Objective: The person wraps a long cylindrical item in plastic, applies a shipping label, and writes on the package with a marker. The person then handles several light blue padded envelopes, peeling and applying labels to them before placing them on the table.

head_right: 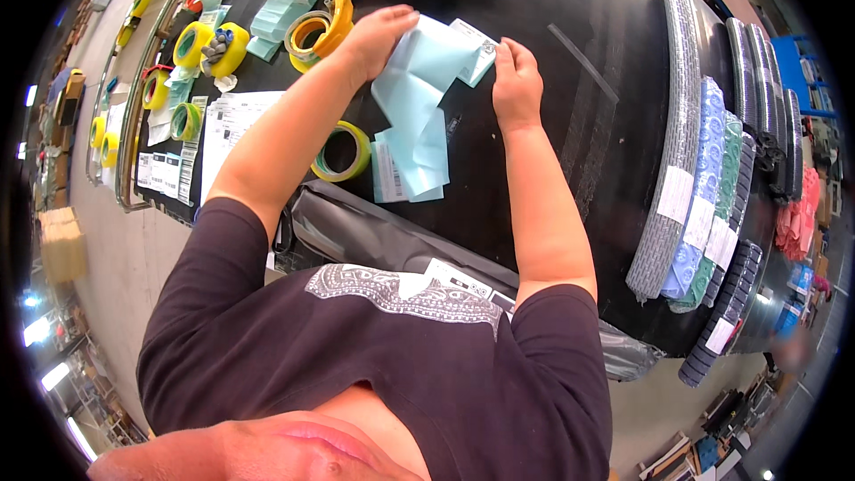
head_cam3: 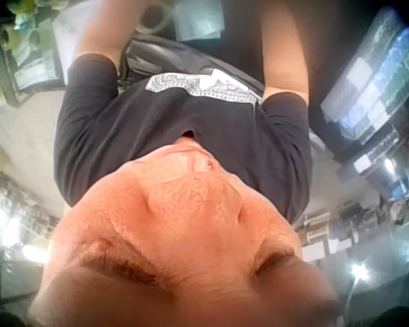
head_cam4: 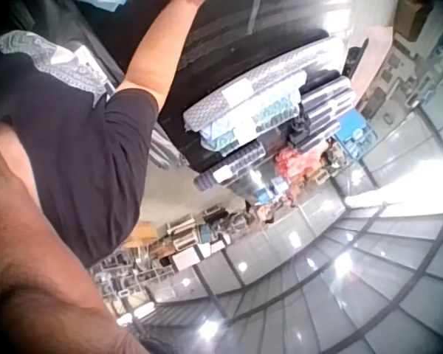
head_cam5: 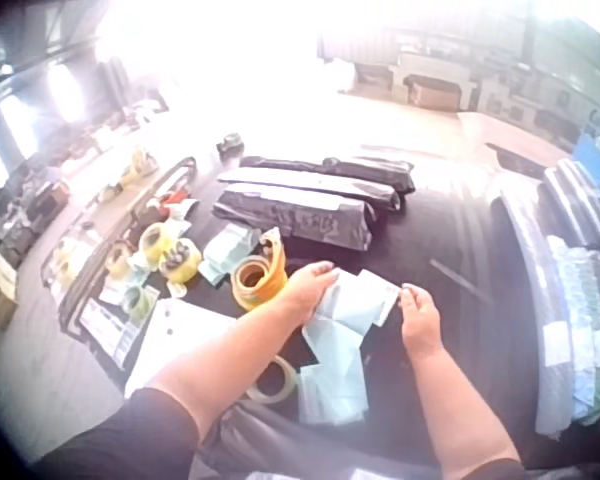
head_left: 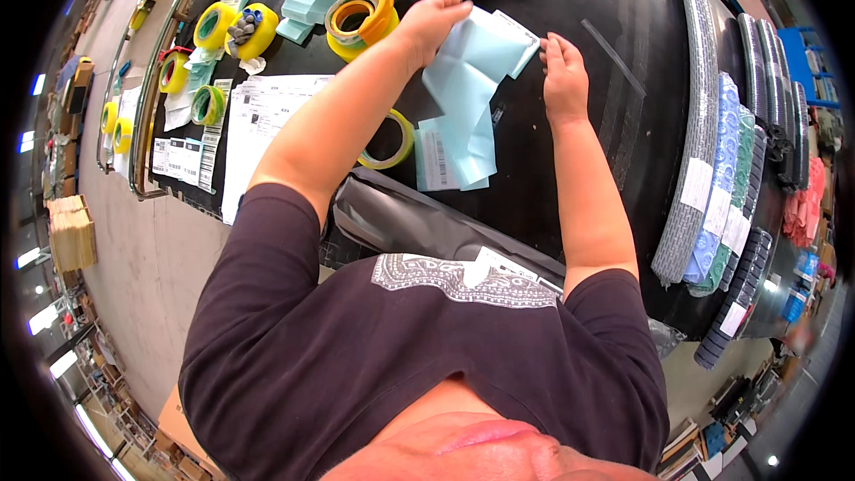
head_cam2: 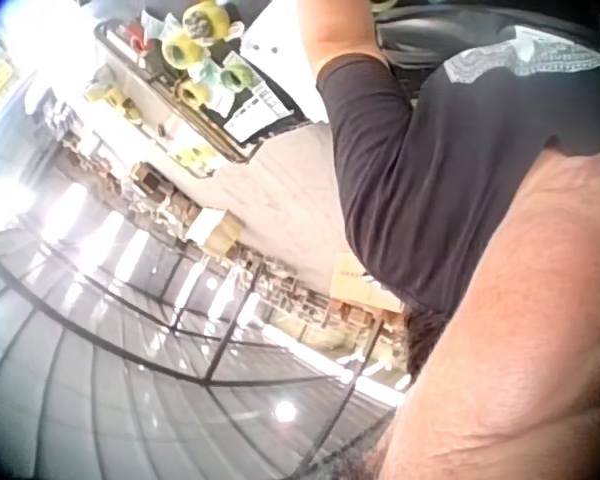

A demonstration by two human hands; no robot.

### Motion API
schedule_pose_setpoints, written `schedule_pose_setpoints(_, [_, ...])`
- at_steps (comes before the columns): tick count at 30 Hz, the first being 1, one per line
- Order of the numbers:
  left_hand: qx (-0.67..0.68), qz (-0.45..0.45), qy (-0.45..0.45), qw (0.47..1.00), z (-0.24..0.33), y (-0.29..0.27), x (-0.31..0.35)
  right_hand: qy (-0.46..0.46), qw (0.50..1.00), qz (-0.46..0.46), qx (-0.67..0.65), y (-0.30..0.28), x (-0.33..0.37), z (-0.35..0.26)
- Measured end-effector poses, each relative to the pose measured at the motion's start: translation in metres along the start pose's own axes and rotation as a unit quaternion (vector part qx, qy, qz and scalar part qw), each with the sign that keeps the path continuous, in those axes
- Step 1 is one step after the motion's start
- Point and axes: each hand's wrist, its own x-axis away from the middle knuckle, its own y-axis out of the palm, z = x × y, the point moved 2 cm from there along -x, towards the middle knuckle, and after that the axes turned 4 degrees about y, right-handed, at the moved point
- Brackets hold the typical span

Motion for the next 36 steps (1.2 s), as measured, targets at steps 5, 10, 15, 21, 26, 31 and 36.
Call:
schedule_pose_setpoints(5, [-0.084,-0.053,0.110,0.989,0.005,-0.014,-0.004,-0.012,0.988,-0.061,0.145,-0.041,0.082,-0.001])
schedule_pose_setpoints(10, [-0.589,-0.227,0.019,0.775,0.012,-0.035,0.074,-0.118,0.918,-0.218,0.309,-0.052,0.154,-0.007])
schedule_pose_setpoints(15, [-0.756,-0.309,0.028,0.577,0.018,0.009,0.148,0.036,0.914,-0.205,0.348,-0.027,0.167,-0.006])
schedule_pose_setpoints(21, [-0.717,-0.218,0.009,0.662,-0.012,0.026,0.148,0.266,0.945,-0.106,0.157,-0.007,0.152,0.013])
schedule_pose_setpoints(26, [-0.491,-0.214,-0.013,0.845,-0.023,0.020,0.144,0.322,0.945,-0.027,-0.043,-0.011,0.151,0.016])
schedule_pose_setpoints(31, [-0.174,-0.165,-0.015,0.971,-0.028,0.029,0.165,0.394,0.865,0.043,-0.309,-0.035,0.142,0.016])
schedule_pose_setpoints(36, [-0.021,-0.204,-0.156,0.966,-0.020,0.042,0.191,0.370,0.833,-0.024,-0.410,-0.068,0.139,0.010])
